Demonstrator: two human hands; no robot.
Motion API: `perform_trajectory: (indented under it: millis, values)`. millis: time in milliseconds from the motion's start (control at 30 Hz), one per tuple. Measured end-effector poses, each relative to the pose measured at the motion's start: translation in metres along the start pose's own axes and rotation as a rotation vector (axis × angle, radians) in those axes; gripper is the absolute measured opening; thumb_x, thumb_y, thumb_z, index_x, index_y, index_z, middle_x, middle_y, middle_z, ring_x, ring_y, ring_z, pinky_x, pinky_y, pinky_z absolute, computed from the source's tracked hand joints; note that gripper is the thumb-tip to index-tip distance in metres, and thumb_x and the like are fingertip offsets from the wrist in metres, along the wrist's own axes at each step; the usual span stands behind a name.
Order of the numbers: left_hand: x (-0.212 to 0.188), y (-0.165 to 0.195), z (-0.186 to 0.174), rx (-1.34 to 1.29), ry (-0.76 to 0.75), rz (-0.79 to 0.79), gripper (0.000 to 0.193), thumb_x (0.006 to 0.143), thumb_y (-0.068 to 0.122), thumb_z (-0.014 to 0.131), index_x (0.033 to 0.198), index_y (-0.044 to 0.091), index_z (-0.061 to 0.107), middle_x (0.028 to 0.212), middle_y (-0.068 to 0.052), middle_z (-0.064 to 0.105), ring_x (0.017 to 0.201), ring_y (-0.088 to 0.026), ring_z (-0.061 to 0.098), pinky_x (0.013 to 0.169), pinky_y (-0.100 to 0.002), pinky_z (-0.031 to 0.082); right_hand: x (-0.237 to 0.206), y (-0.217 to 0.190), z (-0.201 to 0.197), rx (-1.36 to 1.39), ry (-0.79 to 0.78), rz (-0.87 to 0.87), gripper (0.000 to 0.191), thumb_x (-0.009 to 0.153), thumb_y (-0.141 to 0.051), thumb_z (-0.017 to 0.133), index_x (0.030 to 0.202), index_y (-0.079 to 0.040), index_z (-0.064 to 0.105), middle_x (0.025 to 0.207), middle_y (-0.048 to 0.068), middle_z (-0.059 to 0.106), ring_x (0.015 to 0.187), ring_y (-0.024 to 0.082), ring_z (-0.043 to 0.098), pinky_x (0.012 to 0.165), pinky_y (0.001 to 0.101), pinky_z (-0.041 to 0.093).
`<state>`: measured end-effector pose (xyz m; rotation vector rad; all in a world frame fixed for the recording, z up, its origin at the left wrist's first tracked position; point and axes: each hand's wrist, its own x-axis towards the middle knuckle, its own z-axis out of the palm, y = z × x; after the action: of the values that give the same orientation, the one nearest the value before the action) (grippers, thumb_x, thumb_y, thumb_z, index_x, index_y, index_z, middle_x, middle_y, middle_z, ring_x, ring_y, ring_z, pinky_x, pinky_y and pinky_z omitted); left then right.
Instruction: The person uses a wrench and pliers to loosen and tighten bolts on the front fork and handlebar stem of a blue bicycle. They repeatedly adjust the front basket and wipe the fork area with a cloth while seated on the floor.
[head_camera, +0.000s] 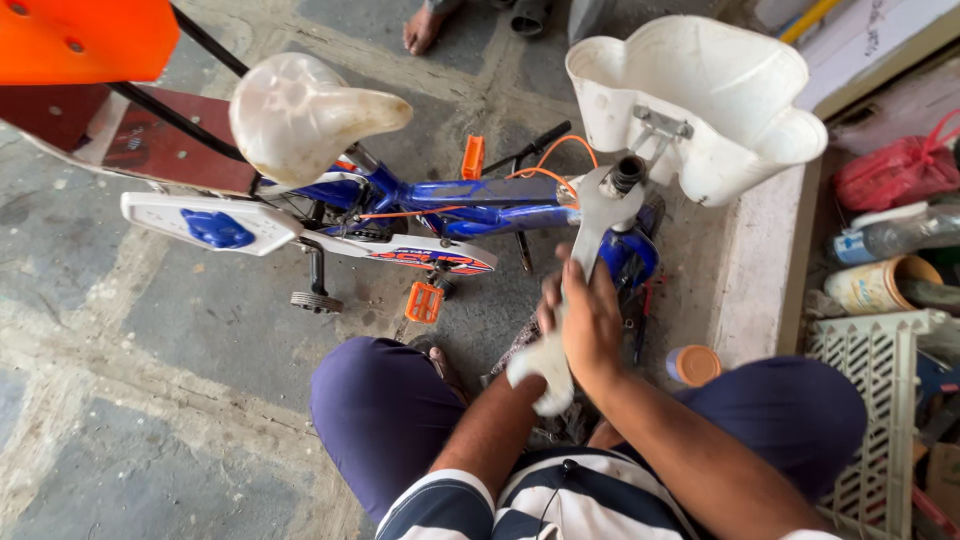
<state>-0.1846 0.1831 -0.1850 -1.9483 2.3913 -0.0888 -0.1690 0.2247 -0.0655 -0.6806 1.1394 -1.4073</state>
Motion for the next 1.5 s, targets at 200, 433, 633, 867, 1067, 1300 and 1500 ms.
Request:
perform_trajectory:
  millis: [200,433,633,867,1067,1300,1500]
  values:
    - [0.005,-0.011,0.026,-1.197,0.056,-0.002,0.087,0.085,0.029,0.075,0.156,0.003,0.032,0.134,-0.028,0.055,0.108,-0.048,0.065,0.088,-0.053,0.055,-0.003,-0.074,-0.074,-0.238,-0.233,0.322,0.033,0.101,-0.029,0.053,0.125,-0.010,0.064,0.068,0.005,0.055,0.048,0.015,0.051,0.040,0.0289,0.043]
    - [-0.001,-0.015,0.009,-1.149,0.006,0.004,0.101,0.073,0.025,0.081,0.157,0.002,0.030,0.133,-0.026,0.056,0.109,-0.047,0.066,0.092,-0.051,0.056,0.030,-0.156,-0.108,-0.614,-0.429,0.505,0.045,0.098,-0.034,0.049,0.133,-0.009,0.063,0.067,0.005,0.056,0.048,0.015,0.053,0.042,0.0304,0.049]
    - [0.001,-0.015,0.007,-1.143,0.059,0.014,0.102,0.071,0.023,0.081,0.156,0.000,0.029,0.132,-0.026,0.056,0.111,-0.046,0.066,0.092,-0.050,0.056,0.052,-0.182,-0.099,-0.710,-0.374,0.551,0.045,0.099,-0.033,0.049,0.130,-0.007,0.067,0.066,0.004,0.052,0.052,0.014,0.051,0.043,0.0285,0.046]
    - [0.014,-0.003,0.040,-1.103,-0.092,0.003,0.102,0.075,0.034,0.077,0.161,0.006,0.029,0.134,-0.023,0.055,0.112,-0.042,0.066,0.089,-0.049,0.058,0.018,-0.103,-0.054,-0.271,-0.056,0.322,0.028,0.097,-0.033,0.059,0.110,-0.011,0.069,0.062,-0.001,0.047,0.043,0.007,0.040,0.033,0.0231,0.033]
    - [0.011,0.002,0.038,-1.190,-0.001,-0.091,0.101,0.075,0.033,0.077,0.160,0.005,0.029,0.133,-0.024,0.056,0.109,-0.045,0.066,0.089,-0.051,0.057,0.039,0.049,0.027,0.733,-0.173,-0.211,0.047,0.099,-0.033,0.058,0.137,-0.006,0.054,0.114,0.006,0.060,0.084,0.017,0.056,0.064,0.0333,0.049]
    - [-0.012,-0.021,0.027,-1.199,-0.056,-0.030,0.099,0.075,0.031,0.078,0.158,0.004,0.030,0.131,-0.025,0.056,0.107,-0.047,0.066,0.088,-0.053,0.056,-0.022,0.009,-0.038,0.085,-0.129,0.214,0.011,0.105,-0.021,0.053,0.112,-0.013,0.054,0.095,0.003,0.059,0.065,0.012,0.053,0.049,0.0293,0.046]
    - [0.005,-0.010,0.026,-1.164,0.028,0.012,0.098,0.075,0.030,0.079,0.157,0.004,0.031,0.129,-0.026,0.057,0.105,-0.050,0.066,0.088,-0.055,0.056,0.016,-0.102,-0.105,-0.420,-0.205,0.466,0.035,0.101,-0.033,0.050,0.121,-0.009,0.065,0.064,0.004,0.053,0.046,0.016,0.053,0.041,0.0298,0.045]
